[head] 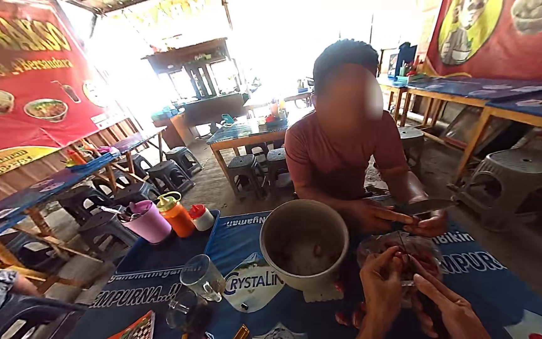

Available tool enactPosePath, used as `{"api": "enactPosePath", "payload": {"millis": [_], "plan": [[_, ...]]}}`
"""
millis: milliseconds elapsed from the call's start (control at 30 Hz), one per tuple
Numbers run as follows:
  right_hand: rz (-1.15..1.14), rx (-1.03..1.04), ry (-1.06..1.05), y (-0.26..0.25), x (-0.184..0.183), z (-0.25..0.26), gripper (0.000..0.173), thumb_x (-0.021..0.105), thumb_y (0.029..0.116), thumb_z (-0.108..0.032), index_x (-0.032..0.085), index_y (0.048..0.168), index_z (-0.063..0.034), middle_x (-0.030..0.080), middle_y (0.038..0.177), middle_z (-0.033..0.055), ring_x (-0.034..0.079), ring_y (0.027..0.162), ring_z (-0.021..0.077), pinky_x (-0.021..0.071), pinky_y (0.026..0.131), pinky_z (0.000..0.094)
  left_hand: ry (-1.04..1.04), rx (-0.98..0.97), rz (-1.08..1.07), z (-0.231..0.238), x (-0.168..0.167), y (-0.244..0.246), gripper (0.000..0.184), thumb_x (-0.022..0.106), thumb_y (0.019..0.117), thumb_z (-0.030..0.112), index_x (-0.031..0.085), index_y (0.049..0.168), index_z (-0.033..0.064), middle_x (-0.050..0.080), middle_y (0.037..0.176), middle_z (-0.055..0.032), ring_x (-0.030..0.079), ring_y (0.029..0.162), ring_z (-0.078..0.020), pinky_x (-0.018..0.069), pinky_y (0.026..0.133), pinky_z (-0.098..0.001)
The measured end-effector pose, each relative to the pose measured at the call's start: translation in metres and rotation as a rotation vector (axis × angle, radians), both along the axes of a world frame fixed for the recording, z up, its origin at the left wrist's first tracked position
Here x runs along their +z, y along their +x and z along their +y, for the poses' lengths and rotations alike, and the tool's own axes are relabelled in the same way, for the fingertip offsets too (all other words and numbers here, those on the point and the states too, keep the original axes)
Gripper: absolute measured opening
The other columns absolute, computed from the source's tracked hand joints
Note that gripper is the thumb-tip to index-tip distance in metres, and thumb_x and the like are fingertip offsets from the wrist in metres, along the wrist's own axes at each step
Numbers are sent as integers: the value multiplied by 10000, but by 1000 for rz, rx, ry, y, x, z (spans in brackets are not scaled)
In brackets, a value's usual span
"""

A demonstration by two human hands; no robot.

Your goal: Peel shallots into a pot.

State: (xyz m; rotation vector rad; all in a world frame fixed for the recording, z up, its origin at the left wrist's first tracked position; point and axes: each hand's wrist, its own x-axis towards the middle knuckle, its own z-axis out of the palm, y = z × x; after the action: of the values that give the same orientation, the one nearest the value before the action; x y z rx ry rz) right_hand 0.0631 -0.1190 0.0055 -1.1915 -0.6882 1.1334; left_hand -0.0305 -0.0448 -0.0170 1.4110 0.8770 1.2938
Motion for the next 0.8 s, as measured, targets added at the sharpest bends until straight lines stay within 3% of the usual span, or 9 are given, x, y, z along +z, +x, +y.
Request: {"api": "enactPosePath", "payload": {"millis": [167, 233, 333, 533, 667, 800], "plan": [[-21, -13, 3, 2, -4, 2, 447, 410, 1094, -157, 448, 1531, -75, 593, 658, -29, 489, 426, 51, 426, 370, 202, 17, -105, -85, 7, -2, -1, 308, 643, 974, 85, 685, 1258, -27, 699, 1087, -133, 681, 906, -121, 579, 832, -278], [-32, -44, 1, 2, -4, 3, 448, 440, 1083, -179, 481, 1522, -100, 593, 664, -21, 481, 429, 58, 423, 370, 207, 6, -87, -170, 9, -1, -2, 251, 623, 984, 53, 698, 1200, -51, 740, 1017, -115, 704, 842, -100, 596, 788, -277], [-29, -95, 12, 4, -2, 4, 437, 467, 1070, -168, 521, 1499, -102, 596, 670, 1, 465, 415, 67, 413, 356, 214, -89, -81, -266, 8, 3, -3, 234, 616, 988, 29, 690, 1185, -73, 749, 998, -109, 712, 889, -105, 590, 854, -286], [-20, -24, 13, 6, -2, 10, 447, 439, 1083, -164, 476, 1523, -94, 573, 664, 6, 447, 416, 67, 393, 365, 208, -254, 20, -216, 10, 11, -2, 178, 648, 977, 25, 660, 1104, -100, 735, 903, -121, 719, 802, -119, 606, 780, -273], [-31, 53, 26, 6, -5, 13, 470, 439, 1081, -164, 441, 1546, -95, 596, 736, 10, 464, 437, 68, 415, 381, 205, -267, -11, -259, 10, 10, -2, 288, 576, 1018, 14, 603, 1269, -126, 723, 1058, -181, 737, 892, -176, 618, 847, -314], [-32, 95, 59, 2, -8, 15, 467, 457, 1073, -163, 455, 1534, -89, 632, 806, 13, 478, 456, 57, 424, 390, 198, -191, 85, -202, 10, 8, 0, 198, 580, 1026, 51, 728, 1075, -70, 757, 920, -96, 723, 798, -96, 605, 771, -246]]}}
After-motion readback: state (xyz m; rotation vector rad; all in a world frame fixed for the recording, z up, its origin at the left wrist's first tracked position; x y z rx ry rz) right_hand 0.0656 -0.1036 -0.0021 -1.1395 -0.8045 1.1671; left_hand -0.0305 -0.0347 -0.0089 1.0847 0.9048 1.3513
